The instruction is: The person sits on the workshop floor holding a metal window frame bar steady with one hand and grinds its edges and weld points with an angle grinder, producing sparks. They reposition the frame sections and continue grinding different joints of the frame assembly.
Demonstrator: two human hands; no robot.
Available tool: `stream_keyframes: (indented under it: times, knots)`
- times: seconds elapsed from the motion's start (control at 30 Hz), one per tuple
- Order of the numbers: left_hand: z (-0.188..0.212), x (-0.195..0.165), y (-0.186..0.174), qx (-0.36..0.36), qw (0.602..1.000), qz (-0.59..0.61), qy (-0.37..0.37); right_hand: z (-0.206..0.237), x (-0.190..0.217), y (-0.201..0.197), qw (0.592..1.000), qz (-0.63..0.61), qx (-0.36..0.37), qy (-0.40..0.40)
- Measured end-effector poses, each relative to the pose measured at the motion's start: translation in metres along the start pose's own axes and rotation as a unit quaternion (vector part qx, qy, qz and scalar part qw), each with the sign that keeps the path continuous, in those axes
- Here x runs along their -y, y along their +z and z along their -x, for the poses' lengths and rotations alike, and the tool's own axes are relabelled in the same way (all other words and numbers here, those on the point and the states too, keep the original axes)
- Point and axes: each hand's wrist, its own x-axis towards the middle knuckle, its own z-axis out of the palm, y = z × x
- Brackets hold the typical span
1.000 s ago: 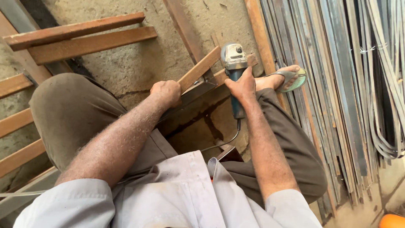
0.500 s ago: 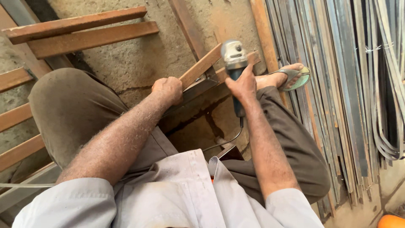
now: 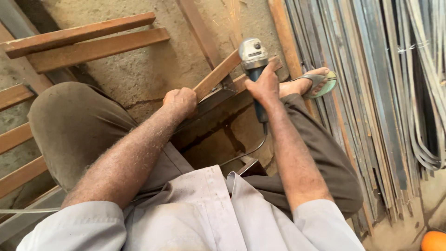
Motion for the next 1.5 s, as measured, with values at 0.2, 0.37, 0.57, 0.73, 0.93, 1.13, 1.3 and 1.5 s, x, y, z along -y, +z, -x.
stream_keyframes:
  times: [0.2, 0.37, 0.57, 0.73, 0.93, 1.13, 1.3, 1.5]
  knots:
    - [0.007, -0.001, -0.005, -0.005, 1.000, 0.003, -0.002, 0.018, -0.005, 0.009, 0.999, -0.019, 0.038, -0.019]
    - [0.006, 0.010, 0.007, -0.055, 0.997, 0.048, -0.007, 0.010, -0.032, -0.002, 0.999, -0.017, -0.015, -0.031]
    - [-0.005, 0.010, 0.016, -0.057, 0.997, 0.052, -0.005, 0.030, -0.026, 0.008, 0.999, -0.023, 0.035, -0.035]
    - [-0.002, 0.008, 0.014, -0.041, 0.999, 0.028, -0.016, 0.032, -0.022, 0.012, 0.998, 0.004, 0.055, -0.023]
    - [-0.004, 0.007, 0.014, -0.055, 0.998, 0.022, -0.006, 0.023, -0.028, 0.005, 0.999, -0.005, 0.041, -0.021]
    - [-0.005, 0.007, 0.017, -0.065, 0.998, 0.002, 0.000, 0.046, -0.019, 0.015, 0.997, -0.004, 0.050, -0.055]
    - [-0.002, 0.006, 0.013, -0.038, 0.999, -0.001, -0.003, 0.007, -0.016, -0.001, 0.999, -0.004, 0.030, -0.011]
    - [-0.003, 0.006, 0.014, -0.058, 0.998, 0.009, -0.002, 0.036, -0.003, 0.015, 0.997, -0.001, 0.071, -0.040]
